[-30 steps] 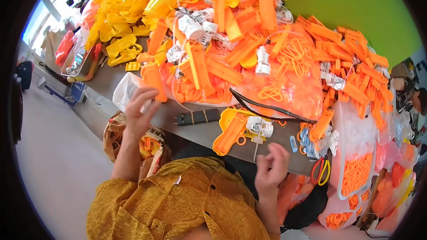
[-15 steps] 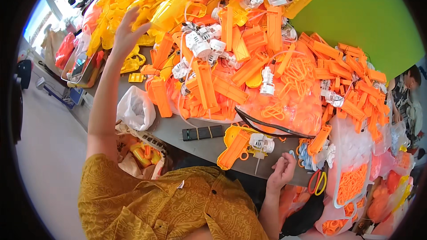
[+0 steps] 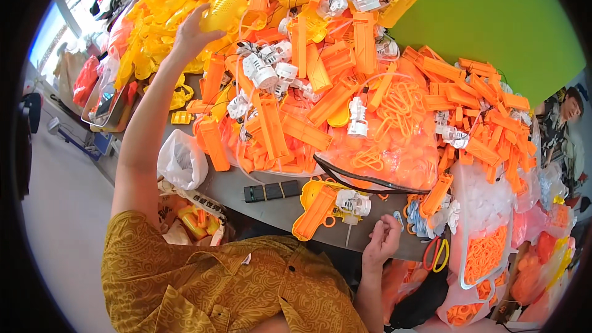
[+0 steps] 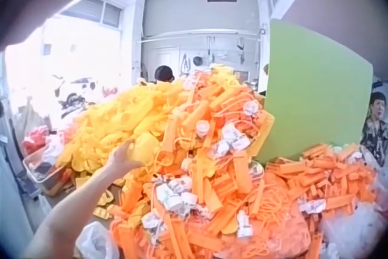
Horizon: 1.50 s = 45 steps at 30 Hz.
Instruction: Assembling and repairing plastic toy bubble guns at a workbench.
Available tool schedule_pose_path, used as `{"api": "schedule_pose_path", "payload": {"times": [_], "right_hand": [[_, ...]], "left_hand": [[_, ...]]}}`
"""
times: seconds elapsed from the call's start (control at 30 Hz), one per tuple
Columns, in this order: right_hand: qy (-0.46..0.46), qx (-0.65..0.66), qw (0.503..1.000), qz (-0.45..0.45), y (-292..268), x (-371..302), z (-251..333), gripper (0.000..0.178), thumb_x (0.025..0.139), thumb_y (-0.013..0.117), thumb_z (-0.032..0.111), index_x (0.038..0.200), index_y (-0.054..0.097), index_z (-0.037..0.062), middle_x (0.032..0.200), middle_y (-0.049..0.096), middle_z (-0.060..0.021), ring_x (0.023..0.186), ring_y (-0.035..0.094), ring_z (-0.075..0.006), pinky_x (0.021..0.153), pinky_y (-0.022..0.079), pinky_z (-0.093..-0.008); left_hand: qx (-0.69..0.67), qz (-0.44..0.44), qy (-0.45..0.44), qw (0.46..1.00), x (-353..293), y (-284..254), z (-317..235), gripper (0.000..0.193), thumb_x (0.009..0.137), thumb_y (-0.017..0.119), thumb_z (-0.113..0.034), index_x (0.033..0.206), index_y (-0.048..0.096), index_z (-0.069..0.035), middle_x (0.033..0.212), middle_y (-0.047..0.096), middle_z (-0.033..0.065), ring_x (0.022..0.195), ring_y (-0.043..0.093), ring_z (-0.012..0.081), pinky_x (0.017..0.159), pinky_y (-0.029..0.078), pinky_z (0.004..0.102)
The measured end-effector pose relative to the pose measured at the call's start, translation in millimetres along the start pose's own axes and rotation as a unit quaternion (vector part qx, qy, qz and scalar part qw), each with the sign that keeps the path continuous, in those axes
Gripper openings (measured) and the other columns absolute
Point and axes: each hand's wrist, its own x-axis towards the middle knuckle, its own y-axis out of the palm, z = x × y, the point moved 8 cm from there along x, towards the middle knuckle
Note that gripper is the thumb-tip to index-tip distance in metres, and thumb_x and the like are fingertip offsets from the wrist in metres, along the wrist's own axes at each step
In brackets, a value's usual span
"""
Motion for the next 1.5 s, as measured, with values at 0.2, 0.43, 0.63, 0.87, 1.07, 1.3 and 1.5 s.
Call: {"api": "schedule_pose_path", "payload": {"times": [0.2,0.43,0.63,0.87,1.07,1.3,1.5], "right_hand": [[0.007,0.022,1.000,0.001,0.4,-0.6,-1.0,0.017,0.087,0.048,0.007,0.102,0.050,0.0005,0.088,0.052,-0.0030,0.062,0.044,-0.0043,0.050,0.039,-0.0157],[-0.004,0.039,0.999,0.012,2.1,-1.1,-2.1,0.017,0.086,0.048,0.005,0.102,0.050,0.0003,0.088,0.052,-0.0028,0.063,0.044,-0.0043,0.051,0.038,-0.0157],[-0.004,0.033,0.999,0.015,2.5,-0.7,-1.6,0.016,0.086,0.048,0.004,0.102,0.051,0.0012,0.087,0.051,-0.0022,0.063,0.044,-0.0043,0.050,0.038,-0.0159],[-0.014,0.017,1.000,0.012,2.6,0.4,1.6,0.014,0.085,0.049,0.002,0.099,0.052,0.0010,0.084,0.052,-0.0014,0.064,0.045,-0.0040,0.051,0.038,-0.0159],[-0.032,0.004,0.999,0.008,4.0,0.2,-1.3,0.015,0.082,0.052,-0.001,0.098,0.052,-0.0007,0.080,0.052,-0.0029,0.063,0.046,-0.0057,0.053,0.039,-0.0175],[-0.028,0.010,0.999,0.014,3.4,-2.1,0.4,0.015,0.081,0.053,-0.002,0.097,0.052,-0.0020,0.077,0.052,-0.0043,0.062,0.046,-0.0069,0.055,0.039,-0.0187],[0.011,0.055,0.998,-0.009,-4.6,-1.1,3.0,0.015,0.085,0.049,0.003,0.100,0.051,0.0002,0.081,0.053,-0.0027,0.062,0.046,-0.0051,0.050,0.038,-0.0166]], "left_hand": [[0.032,-0.092,0.041,0.994,-8.2,-13.5,-7.2,0.069,0.065,0.072,-0.034,0.123,0.043,-0.009,0.108,0.052,0.0176,0.100,0.051,0.0308,0.086,0.040,0.0376],[0.012,-0.098,-0.018,0.995,-8.2,-14.4,14.1,0.060,0.066,0.072,-0.032,0.115,0.050,-0.004,0.111,0.051,0.0168,0.103,0.050,0.0286,0.087,0.040,0.0358],[0.027,-0.048,0.027,0.998,-12.9,1.7,26.2,0.058,0.065,0.073,-0.027,0.113,0.052,-0.001,0.108,0.050,0.0157,0.103,0.049,0.0275,0.085,0.041,0.0355],[-0.004,-0.008,-0.009,1.000,-10.4,4.5,28.8,0.055,0.069,0.067,-0.026,0.117,0.049,-0.007,0.106,0.055,0.0168,0.095,0.054,0.0260,0.080,0.042,0.0340],[0.008,-0.093,0.053,0.994,-12.2,-12.4,33.2,0.047,0.074,0.058,-0.014,0.119,0.046,-0.011,0.108,0.053,0.0175,0.097,0.053,0.0288,0.081,0.042,0.0360],[0.082,-0.213,0.027,0.973,-12.3,-40.3,43.6,0.042,0.077,0.054,-0.009,0.119,0.046,-0.008,0.110,0.051,0.0157,0.096,0.053,0.0293,0.081,0.043,0.0360],[-0.104,-0.233,0.160,0.954,-48.3,-78.5,-62.6,0.038,0.077,0.054,-0.003,0.114,0.052,-0.005,0.109,0.053,0.0116,0.098,0.052,0.0257,0.083,0.043,0.0321]]}}
